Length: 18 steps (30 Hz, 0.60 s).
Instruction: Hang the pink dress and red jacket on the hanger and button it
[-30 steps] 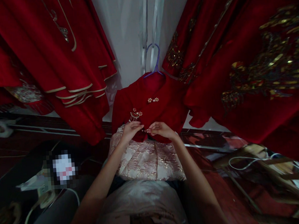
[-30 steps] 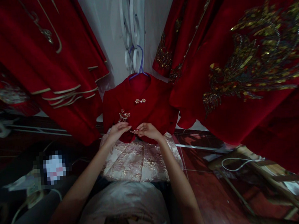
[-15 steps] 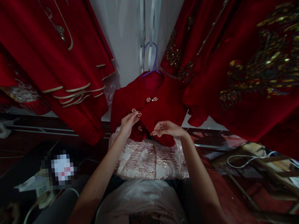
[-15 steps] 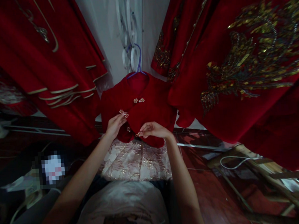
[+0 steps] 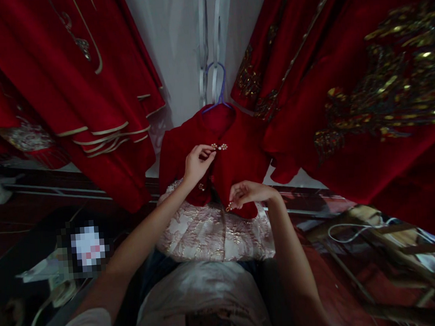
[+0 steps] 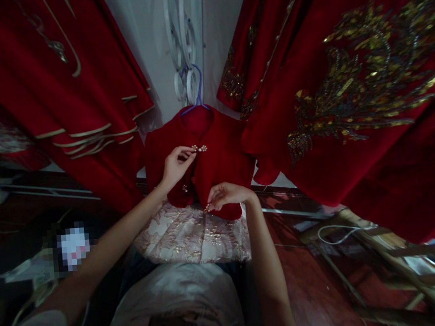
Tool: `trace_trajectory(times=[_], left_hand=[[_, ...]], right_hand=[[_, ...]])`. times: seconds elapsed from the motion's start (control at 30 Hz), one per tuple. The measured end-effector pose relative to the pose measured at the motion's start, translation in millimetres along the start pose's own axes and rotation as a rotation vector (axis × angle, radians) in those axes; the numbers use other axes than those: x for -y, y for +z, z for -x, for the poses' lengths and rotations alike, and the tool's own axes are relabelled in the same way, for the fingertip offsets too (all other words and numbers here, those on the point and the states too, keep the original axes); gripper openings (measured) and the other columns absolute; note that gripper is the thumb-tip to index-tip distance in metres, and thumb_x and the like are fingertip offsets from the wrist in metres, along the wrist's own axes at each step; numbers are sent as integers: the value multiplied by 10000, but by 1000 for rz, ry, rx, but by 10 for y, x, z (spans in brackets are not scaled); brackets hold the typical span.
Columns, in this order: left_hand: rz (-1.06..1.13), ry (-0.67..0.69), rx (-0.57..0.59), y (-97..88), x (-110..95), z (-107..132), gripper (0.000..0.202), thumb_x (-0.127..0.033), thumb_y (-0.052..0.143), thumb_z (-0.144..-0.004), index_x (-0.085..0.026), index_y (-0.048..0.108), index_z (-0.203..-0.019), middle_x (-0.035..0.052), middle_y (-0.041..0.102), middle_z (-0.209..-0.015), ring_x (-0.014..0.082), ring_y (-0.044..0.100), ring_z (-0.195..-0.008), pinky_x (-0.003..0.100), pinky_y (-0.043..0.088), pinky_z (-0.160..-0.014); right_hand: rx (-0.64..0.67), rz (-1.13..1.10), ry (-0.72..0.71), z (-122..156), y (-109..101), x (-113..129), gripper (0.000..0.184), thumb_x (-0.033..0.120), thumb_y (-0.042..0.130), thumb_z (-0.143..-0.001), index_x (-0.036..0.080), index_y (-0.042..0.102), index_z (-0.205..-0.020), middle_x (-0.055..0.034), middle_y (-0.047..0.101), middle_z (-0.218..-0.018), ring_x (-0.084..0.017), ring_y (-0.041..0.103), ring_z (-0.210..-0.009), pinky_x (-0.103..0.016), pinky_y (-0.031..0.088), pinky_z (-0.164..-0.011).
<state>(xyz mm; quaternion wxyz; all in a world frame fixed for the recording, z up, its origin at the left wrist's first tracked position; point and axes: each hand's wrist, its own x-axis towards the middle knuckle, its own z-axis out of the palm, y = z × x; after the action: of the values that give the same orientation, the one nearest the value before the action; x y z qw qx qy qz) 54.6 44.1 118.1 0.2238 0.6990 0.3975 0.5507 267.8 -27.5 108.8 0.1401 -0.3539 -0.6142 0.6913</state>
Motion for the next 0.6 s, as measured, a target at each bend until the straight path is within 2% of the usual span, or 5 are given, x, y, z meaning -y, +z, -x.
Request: trace_trajectory(times=[0.13, 0.27, 0.43, 0.53, 0.6], left_hand=[[-401, 275, 137, -72, -177, -275, 223, -385, 616, -833, -224, 686, -971, 54, 568, -985, 195, 516, -959, 306, 462, -788], [-597, 409, 282, -120, -247, -480, 214, -374, 623, -827, -184, 690, -900, 70, 554, -997, 242, 471, -1021, 401, 391, -894], [-565, 504, 418, -151, -273, -635, 184, -330, 633, -813, -163, 666, -883, 77, 610, -974, 252, 479, -1051, 493, 231, -1026], [-476, 470, 443, -152, -248, -674, 156, -314, 664, -777, -180, 657, -858, 46, 641, -863, 233, 517, -996, 501, 163, -1075], [-417, 433, 441, -149, -221, -690, 149, -302, 685, -749, -189, 655, -842, 30, 644, -809, 223, 542, -957, 500, 131, -1098]], right_hand=[[3, 0, 9, 43, -33, -18, 311, 265, 788, -620, 140, 637, -862, -36, 719, -807, -108, 650, -674, -242, 525, -667], [-10, -3, -14, 61, -51, -12, 300, 259, 789, -623, 141, 635, -852, -36, 716, -802, -108, 645, -670, -241, 520, -660], [-62, 52, -103, 85, -36, 59, 331, 283, 739, -702, 151, 654, -993, -50, 711, -918, -115, 658, -794, -266, 522, -785], [-124, 89, -144, 94, 1, 116, 352, 313, 685, -762, 165, 636, -1078, -65, 694, -1011, -130, 657, -880, -296, 518, -848], [-201, 153, -143, 110, 36, 162, 342, 320, 682, -764, 161, 639, -1064, -72, 693, -1003, -146, 653, -906, -315, 521, -855]])
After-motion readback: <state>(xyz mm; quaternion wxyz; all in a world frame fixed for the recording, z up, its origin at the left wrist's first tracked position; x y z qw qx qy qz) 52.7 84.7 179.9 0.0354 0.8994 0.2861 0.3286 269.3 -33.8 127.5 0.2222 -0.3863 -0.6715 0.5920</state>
